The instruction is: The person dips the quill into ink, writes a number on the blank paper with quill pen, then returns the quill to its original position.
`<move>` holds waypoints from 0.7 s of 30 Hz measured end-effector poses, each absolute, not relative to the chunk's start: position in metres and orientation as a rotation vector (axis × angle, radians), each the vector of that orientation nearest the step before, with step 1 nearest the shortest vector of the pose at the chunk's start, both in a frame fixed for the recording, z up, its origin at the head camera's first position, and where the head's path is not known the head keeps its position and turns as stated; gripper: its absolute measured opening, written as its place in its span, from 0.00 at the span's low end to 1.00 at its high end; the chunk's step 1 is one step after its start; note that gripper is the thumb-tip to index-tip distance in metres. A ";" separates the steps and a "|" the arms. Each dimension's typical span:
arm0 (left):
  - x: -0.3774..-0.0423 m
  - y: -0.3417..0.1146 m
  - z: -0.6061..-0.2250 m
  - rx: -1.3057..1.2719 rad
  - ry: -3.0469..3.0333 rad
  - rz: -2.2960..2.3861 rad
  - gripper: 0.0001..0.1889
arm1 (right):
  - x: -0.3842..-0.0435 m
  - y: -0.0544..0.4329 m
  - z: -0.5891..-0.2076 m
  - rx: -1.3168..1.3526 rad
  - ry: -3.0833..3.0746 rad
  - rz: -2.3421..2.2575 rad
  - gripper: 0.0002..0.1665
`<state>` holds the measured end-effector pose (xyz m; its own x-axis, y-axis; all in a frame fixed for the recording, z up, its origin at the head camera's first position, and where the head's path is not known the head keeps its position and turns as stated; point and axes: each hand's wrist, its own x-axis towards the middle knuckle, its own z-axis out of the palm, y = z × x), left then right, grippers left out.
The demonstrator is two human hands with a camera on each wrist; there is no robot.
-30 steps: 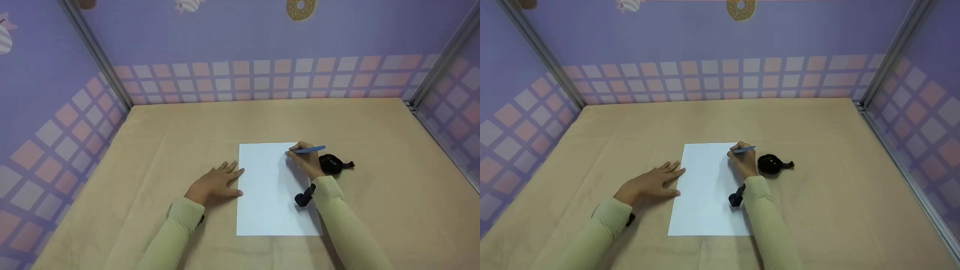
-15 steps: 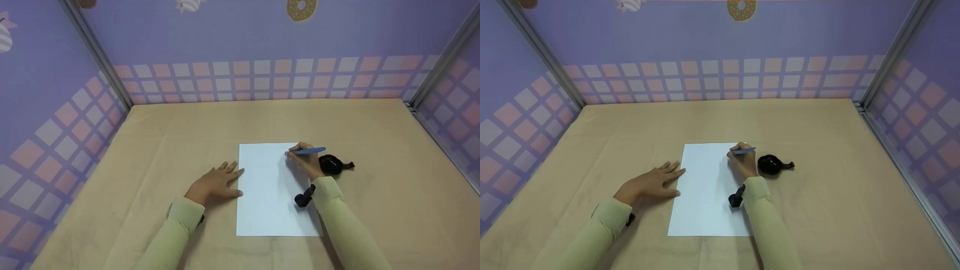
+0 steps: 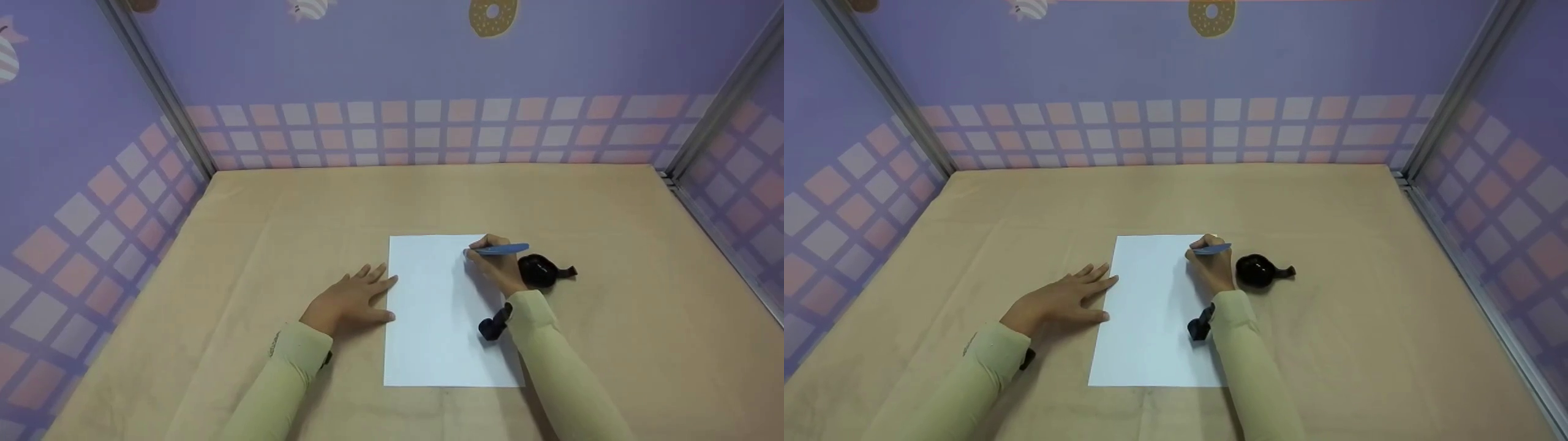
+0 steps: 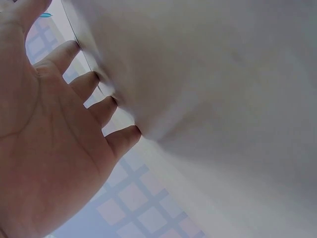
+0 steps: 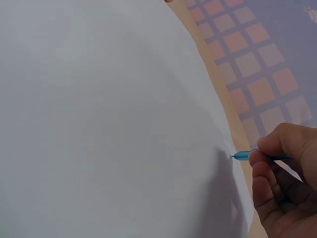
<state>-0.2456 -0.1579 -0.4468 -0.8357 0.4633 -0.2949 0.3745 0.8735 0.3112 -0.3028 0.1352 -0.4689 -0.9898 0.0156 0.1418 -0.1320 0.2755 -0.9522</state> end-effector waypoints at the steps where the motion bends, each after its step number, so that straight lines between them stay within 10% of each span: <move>1: -0.245 -0.158 -0.447 0.621 2.680 0.343 0.41 | -0.303 0.135 -0.469 0.120 -2.402 1.818 0.07; 21: -0.246 -0.159 -0.448 0.613 2.661 0.364 0.41 | -0.298 0.129 -0.465 0.168 -2.379 1.969 0.10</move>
